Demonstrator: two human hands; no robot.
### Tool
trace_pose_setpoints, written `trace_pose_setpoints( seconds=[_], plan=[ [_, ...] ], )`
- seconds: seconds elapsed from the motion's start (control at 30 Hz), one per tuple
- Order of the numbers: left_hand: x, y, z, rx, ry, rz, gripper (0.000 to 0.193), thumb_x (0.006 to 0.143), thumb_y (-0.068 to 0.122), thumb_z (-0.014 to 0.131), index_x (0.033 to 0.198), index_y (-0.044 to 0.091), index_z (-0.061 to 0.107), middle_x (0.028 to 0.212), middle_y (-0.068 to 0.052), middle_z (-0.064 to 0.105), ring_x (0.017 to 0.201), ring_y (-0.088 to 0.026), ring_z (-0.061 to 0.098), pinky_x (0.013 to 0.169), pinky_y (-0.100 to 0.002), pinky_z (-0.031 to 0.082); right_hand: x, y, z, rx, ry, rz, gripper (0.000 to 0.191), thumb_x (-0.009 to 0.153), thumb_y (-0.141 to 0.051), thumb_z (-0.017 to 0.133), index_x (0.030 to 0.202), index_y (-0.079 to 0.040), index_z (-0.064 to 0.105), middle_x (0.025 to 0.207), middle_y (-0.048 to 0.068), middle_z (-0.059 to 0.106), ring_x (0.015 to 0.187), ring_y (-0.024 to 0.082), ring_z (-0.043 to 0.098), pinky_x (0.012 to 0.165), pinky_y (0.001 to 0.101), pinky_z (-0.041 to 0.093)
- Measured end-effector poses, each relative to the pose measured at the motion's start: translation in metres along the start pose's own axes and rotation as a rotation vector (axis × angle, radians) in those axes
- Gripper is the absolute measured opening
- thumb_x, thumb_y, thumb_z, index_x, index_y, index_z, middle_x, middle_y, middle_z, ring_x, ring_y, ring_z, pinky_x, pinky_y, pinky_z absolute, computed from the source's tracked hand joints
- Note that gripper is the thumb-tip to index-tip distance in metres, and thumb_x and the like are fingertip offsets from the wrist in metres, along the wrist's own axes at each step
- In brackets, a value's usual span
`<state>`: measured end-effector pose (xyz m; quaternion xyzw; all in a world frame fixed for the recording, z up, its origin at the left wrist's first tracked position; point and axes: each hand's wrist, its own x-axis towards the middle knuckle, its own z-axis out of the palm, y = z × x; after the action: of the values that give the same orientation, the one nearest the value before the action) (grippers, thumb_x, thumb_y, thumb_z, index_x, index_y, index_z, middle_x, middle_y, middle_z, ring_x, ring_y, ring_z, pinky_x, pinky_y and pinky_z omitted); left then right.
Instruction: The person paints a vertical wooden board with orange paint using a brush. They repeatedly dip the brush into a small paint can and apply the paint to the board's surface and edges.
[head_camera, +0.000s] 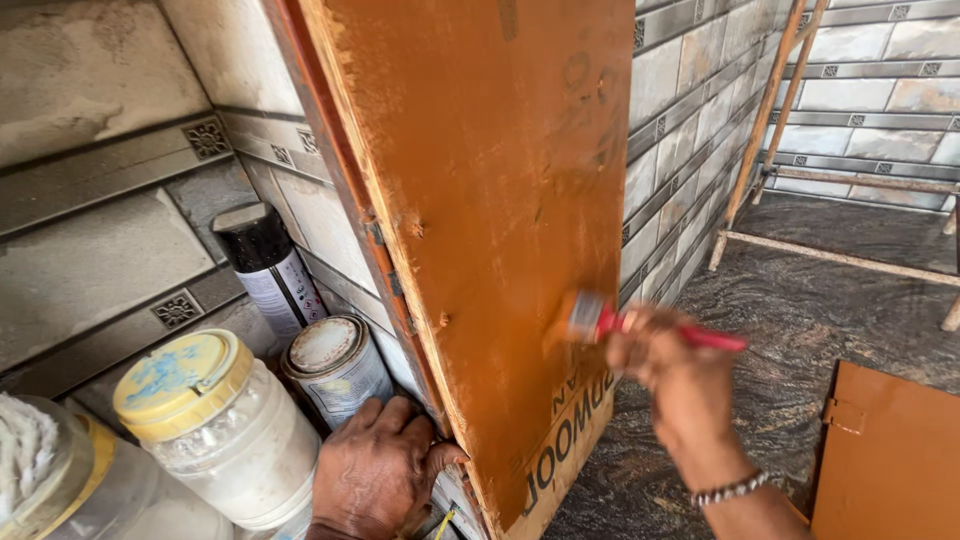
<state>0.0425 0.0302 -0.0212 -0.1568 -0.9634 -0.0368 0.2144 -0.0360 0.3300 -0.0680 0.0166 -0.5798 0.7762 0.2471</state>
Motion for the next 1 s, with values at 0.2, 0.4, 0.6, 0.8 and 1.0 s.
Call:
trace_pose_setpoints(
  seconds=[0.2, 0.4, 0.6, 0.8, 1.0],
  plan=[
    [0.001, 0.0, -0.001, 0.003, 0.032, 0.016, 0.039, 0.081, 0.052, 0.067, 0.081, 0.014, 0.074, 0.084, -0.003, 0.06, 0.085, -0.027, 0.06, 0.066, -0.04, 0.053, -0.017, 0.027, 0.003, 0.602, 0.17, 0.322, 0.015, 0.099, -0.012, 0.062, 0.104, -0.002, 0.071, 0.094, 0.014, 0.077, 0.073, 0.017, 0.07, 0.058, 0.0174, 0.054],
    [-0.001, -0.006, 0.004, -0.012, 0.09, 0.056, 0.037, 0.079, 0.051, 0.069, 0.079, 0.014, 0.073, 0.083, -0.004, 0.061, 0.083, -0.028, 0.061, 0.064, -0.041, 0.053, -0.057, 0.119, -0.025, -0.014, 0.32, 0.534, 0.021, 0.1, -0.011, 0.053, 0.097, 0.003, 0.07, 0.085, 0.017, 0.073, 0.064, 0.025, 0.069, 0.057, 0.0375, 0.06],
    [-0.002, -0.008, 0.011, 0.01, 0.232, 0.132, 0.038, 0.079, 0.051, 0.07, 0.071, 0.014, 0.07, 0.08, -0.003, 0.061, 0.076, -0.026, 0.061, 0.061, -0.041, 0.052, -0.02, 0.057, -0.007, -0.247, 0.12, 0.225, 0.014, 0.093, -0.001, 0.061, 0.095, 0.006, 0.072, 0.079, 0.018, 0.076, 0.06, 0.021, 0.073, 0.056, 0.0324, 0.063],
    [-0.004, -0.008, 0.01, 0.004, 0.207, 0.107, 0.041, 0.078, 0.052, 0.07, 0.068, 0.012, 0.07, 0.079, -0.004, 0.06, 0.077, -0.026, 0.06, 0.061, -0.041, 0.052, -0.046, -0.007, 0.025, 0.185, -0.099, -0.398, 0.009, 0.102, -0.003, 0.056, 0.099, 0.002, 0.063, 0.09, 0.014, 0.07, 0.077, 0.02, 0.075, 0.071, 0.0319, 0.067],
    [-0.004, -0.011, 0.009, 0.001, 0.202, 0.116, 0.041, 0.078, 0.052, 0.07, 0.068, 0.012, 0.07, 0.081, -0.004, 0.06, 0.078, -0.026, 0.06, 0.062, -0.041, 0.052, -0.111, 0.106, 0.012, -0.013, -0.058, -0.196, 0.01, 0.098, -0.01, 0.06, 0.094, -0.002, 0.06, 0.084, 0.013, 0.069, 0.072, 0.018, 0.072, 0.065, 0.0316, 0.064]
  ],
)
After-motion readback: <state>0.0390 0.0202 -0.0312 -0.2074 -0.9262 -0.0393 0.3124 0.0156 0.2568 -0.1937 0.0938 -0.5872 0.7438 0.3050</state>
